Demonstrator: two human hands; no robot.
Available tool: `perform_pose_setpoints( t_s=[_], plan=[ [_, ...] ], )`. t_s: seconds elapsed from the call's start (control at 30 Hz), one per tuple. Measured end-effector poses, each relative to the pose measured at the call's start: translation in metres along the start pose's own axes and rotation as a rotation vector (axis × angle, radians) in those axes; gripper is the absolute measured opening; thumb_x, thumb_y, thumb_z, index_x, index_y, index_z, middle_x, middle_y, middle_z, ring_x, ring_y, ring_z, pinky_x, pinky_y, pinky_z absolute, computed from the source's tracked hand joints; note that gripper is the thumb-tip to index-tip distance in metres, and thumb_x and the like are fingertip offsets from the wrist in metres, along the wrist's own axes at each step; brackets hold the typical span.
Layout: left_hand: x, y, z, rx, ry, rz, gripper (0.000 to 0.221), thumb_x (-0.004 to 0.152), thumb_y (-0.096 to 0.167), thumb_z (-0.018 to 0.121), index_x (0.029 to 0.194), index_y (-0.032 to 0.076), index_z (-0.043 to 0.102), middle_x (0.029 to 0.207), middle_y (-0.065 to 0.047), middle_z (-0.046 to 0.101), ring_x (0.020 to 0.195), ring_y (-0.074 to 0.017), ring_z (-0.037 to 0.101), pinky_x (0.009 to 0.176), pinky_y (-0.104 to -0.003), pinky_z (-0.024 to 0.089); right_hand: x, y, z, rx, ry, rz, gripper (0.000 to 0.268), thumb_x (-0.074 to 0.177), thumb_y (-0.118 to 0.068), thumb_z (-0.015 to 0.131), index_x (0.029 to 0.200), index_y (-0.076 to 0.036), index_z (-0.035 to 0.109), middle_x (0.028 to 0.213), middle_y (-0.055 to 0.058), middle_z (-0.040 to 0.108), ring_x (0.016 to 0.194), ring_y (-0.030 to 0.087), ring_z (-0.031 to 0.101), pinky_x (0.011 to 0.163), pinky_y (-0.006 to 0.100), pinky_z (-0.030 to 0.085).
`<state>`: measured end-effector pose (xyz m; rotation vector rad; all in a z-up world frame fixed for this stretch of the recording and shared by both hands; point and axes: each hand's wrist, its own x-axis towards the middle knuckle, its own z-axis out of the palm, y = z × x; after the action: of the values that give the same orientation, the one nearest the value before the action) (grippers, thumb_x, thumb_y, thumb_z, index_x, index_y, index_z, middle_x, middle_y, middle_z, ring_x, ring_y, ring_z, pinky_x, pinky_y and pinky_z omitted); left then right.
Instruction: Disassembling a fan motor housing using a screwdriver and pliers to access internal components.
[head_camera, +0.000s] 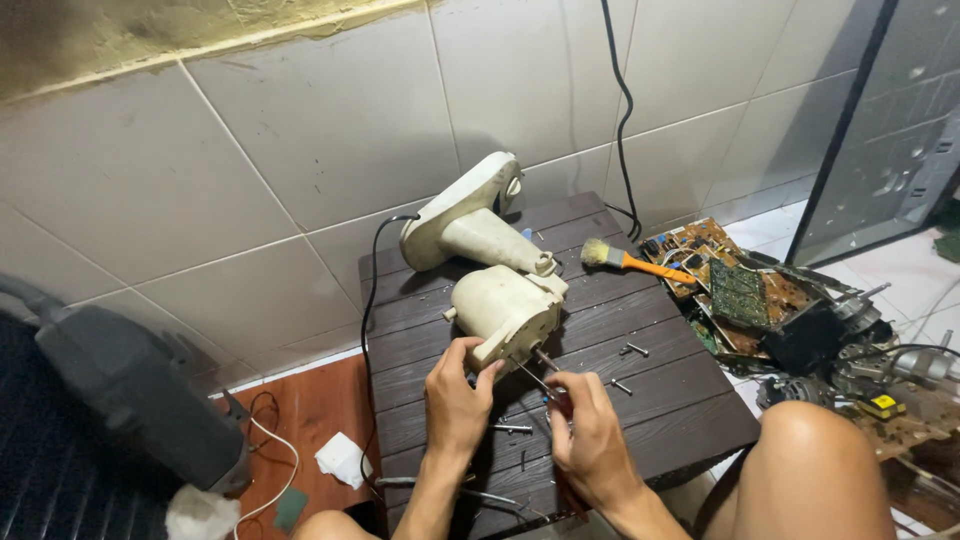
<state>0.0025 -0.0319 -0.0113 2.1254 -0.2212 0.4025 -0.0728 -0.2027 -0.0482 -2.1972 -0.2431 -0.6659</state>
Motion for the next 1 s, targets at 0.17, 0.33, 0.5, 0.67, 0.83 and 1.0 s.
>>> perform_pose_setpoints(
  t_s=[0.17, 0.33, 0.5, 0.67, 0.83, 1.0],
  plan=[
    [-0.001, 0.0, -0.001, -0.012, 0.009, 0.004, 0.023, 0.082, 0.019, 0.081, 0.101, 0.014, 0.069, 0.092, -0.002, 0.075, 0.079, -0.0205, 0.068, 0.072, -0.035, 0.052, 0.002, -0.011, -0.002, -0.059, -0.193, 0.477, 0.02, 0.105, -0.034, 0.042, 0.112, -0.017, 0.051, 0.077, 0.012, 0.077, 0.062, 0.037, 0.076, 0.053, 0.052, 0.059],
    [-0.006, 0.009, -0.005, 0.02, 0.042, -0.006, 0.048, 0.077, 0.019, 0.085, 0.119, 0.014, 0.064, 0.106, -0.006, 0.07, 0.091, -0.0211, 0.068, 0.082, -0.035, 0.056, 0.001, -0.006, -0.004, -0.037, -0.017, 0.008, 0.024, 0.087, 0.005, 0.059, 0.109, -0.005, 0.059, 0.095, 0.012, 0.062, 0.082, 0.026, 0.065, 0.073, 0.037, 0.058],
    [-0.019, 0.021, -0.01, 0.228, 0.15, -0.074, 0.057, 0.074, 0.032, 0.089, 0.116, 0.014, 0.055, 0.107, -0.006, 0.063, 0.083, -0.0219, 0.07, 0.068, -0.037, 0.061, 0.006, -0.018, -0.009, -0.1, -0.154, 0.517, 0.049, 0.092, -0.048, 0.065, 0.129, -0.02, 0.049, 0.11, 0.013, 0.075, 0.092, 0.034, 0.078, 0.076, 0.051, 0.059],
    [-0.02, 0.045, 0.003, -0.183, -0.298, -0.677, 0.025, 0.091, 0.037, 0.074, 0.087, 0.015, 0.085, 0.069, 0.002, 0.079, 0.046, -0.0117, 0.072, 0.042, -0.023, 0.051, -0.007, 0.004, -0.001, -0.099, -0.048, -0.014, 0.039, 0.084, 0.0, 0.063, 0.121, -0.007, 0.051, 0.101, 0.013, 0.06, 0.082, 0.028, 0.066, 0.071, 0.042, 0.057],
    [-0.033, 0.008, 0.055, -0.73, -0.199, -0.817, 0.026, 0.09, 0.023, 0.078, 0.089, -0.003, 0.078, 0.071, -0.013, 0.073, 0.042, -0.0141, 0.058, 0.033, -0.023, 0.043, -0.014, 0.014, 0.01, -0.037, -0.028, -0.016, 0.049, 0.079, 0.005, 0.056, 0.127, -0.004, 0.049, 0.117, 0.02, 0.053, 0.097, 0.037, 0.066, 0.085, 0.046, 0.058],
    [-0.036, -0.006, 0.064, -0.936, -0.172, -0.905, 0.019, 0.091, 0.014, 0.077, 0.092, -0.004, 0.078, 0.087, -0.017, 0.081, 0.048, -0.0108, 0.058, 0.038, -0.019, 0.044, -0.01, -0.007, -0.018, -0.054, 0.025, 0.325, 0.056, 0.085, -0.04, 0.075, 0.127, -0.008, 0.056, 0.118, 0.011, 0.065, 0.104, 0.028, 0.067, 0.091, 0.04, 0.051]
  ],
)
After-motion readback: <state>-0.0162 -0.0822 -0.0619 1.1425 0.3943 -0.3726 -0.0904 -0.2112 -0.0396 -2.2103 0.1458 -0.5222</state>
